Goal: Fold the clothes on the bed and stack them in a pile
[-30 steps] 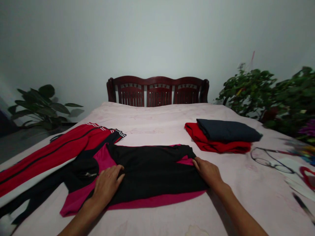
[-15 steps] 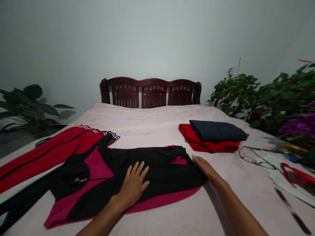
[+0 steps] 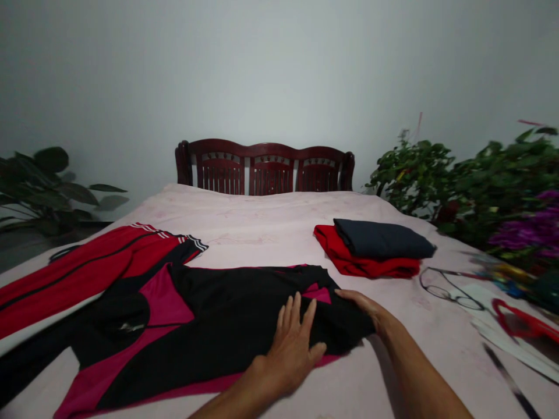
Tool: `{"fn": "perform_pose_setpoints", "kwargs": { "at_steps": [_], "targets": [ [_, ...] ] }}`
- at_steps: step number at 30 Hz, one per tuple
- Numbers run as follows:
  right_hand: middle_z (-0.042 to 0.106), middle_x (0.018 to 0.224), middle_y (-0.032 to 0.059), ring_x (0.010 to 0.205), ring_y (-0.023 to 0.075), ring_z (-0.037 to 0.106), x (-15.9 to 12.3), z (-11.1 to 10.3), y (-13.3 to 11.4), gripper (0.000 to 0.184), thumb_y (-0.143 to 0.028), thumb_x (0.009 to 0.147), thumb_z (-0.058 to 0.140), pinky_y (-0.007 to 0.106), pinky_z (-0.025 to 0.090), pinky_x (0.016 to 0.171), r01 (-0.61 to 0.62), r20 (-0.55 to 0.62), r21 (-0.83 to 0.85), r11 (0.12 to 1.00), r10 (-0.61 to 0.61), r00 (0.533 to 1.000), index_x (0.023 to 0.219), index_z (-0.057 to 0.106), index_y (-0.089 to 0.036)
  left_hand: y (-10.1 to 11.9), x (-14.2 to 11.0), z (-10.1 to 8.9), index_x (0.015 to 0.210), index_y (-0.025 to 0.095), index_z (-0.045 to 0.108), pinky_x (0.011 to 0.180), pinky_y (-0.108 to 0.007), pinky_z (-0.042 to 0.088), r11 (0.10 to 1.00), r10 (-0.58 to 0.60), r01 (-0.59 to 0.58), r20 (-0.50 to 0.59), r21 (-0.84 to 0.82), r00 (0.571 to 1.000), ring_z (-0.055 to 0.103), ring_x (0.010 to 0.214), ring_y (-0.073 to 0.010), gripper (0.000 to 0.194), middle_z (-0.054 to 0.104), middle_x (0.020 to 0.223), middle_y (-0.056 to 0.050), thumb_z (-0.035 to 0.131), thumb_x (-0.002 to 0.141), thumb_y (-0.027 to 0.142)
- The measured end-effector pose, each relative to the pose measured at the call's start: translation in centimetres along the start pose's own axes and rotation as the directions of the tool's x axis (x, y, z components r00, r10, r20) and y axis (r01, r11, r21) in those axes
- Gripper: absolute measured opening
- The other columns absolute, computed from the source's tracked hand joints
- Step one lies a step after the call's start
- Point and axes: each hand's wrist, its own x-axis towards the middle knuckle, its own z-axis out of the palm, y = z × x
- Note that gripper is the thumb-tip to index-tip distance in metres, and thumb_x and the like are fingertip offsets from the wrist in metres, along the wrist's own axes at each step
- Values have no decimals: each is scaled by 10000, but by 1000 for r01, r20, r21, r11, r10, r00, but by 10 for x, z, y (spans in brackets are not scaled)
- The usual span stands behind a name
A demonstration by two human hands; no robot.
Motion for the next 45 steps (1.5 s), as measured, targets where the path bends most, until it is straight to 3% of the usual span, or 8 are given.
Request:
{"fn": "perform_pose_setpoints", "kwargs": {
  "at_steps": [6,13,22,27,30,33,39,45],
  "targets": [
    [769,840,112,687,211,729,2,6,-7,300,-276,801,710,272,586,638,226,-1,-135,965,-228,974,1039,664,-99,-14,26,7,1580,251,144,1237,-452,76,992,-123,126,-112,21,986,17,1529,-288,813,-14,1671,-97,531,876,373],
    [765,949,144,823,236,743,-30,35,-20,314,-282,843,647,348,585,835,122,15,-15,992,-121,992,1104,653,-107,-13,26,-2,1580,191,156,1231,-462,104,973,-191,168,-142,-158,971,80,1527,-287,745,90,1664,-125,458,917,346],
    [638,1325,107,1190,273,611,-62,152,-59,547,-401,825,655,444,445,1057,569,369,-354,742,-448,814,1328,581,-199,-47,25,-43,1466,154,423,1153,-316,355,661,-167,-204,-407,-722,898,508,1331,-218,539,551,1448,-106,356,952,300],
    [479,1489,132,1366,257,439,-52,235,-20,608,-512,946,450,458,297,1167,711,521,-635,303,-512,683,1451,466,-173,-126,-23,-100,1175,223,676,1040,-378,472,856,18,-226,-411,-464,911,631,1141,-244,363,710,1203,-65,524,867,340],
    [394,1543,162,1439,299,324,-36,267,27,603,-487,963,423,491,241,1183,682,600,-728,61,-424,679,1482,436,-179,-176,-53,-136,919,209,724,1014,-391,480,959,-143,4,-469,-285,872,651,1082,-244,242,740,1070,-68,516,803,252],
    [278,1603,160,1479,338,227,-28,279,57,577,-446,969,423,542,180,1189,613,562,-789,-36,-447,696,1501,410,-226,-202,-68,-163,912,184,705,990,-419,487,960,-251,140,-524,-243,814,666,1047,-246,289,738,1025,-88,439,797,190],
    [220,1622,162,1488,325,206,-47,270,59,777,-494,896,541,502,185,1203,621,591,-782,-51,-376,714,1556,281,-178,-171,-43,-182,1260,202,588,1064,-380,415,974,-222,207,-599,-94,770,554,1250,-243,416,614,1329,-98,464,902,374],
    [450,1504,143,1337,351,435,-49,259,81,793,-272,786,676,541,337,1114,482,507,-853,-199,-534,677,1519,376,-222,-143,1,-168,1324,207,526,990,-380,444,913,-312,395,-451,102,836,565,1241,-281,502,620,1339,-124,505,910,489]
  ]
}}
